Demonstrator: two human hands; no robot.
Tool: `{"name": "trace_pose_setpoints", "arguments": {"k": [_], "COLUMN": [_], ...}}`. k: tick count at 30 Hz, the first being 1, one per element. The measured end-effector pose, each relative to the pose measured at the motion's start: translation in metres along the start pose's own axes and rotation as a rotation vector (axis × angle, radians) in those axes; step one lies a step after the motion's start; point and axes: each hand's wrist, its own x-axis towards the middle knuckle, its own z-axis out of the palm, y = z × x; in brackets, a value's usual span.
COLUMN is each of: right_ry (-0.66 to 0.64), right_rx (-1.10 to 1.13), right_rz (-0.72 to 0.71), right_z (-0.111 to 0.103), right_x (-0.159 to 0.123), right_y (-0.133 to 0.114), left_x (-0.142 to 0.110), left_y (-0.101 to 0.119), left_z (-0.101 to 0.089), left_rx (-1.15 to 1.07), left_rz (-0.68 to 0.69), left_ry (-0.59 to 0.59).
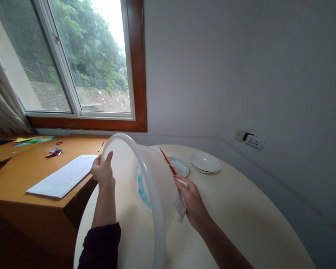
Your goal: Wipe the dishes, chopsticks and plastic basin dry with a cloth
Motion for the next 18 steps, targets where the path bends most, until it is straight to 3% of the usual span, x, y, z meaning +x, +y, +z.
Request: {"name": "trace_pose_setpoints", "arguments": {"k": [18], "right_ry": [-0.033], "right_rx": [0.000], "right_rz": [0.049], "right_z": [-0.004], "right_x": [0.003], "right_y": [0.002], "left_x": [0.007], "left_y": [-0.012], "left_z": [0.000], "left_rx": [0.128], "left_rz": [0.077], "left_ry": [-0.071]}}
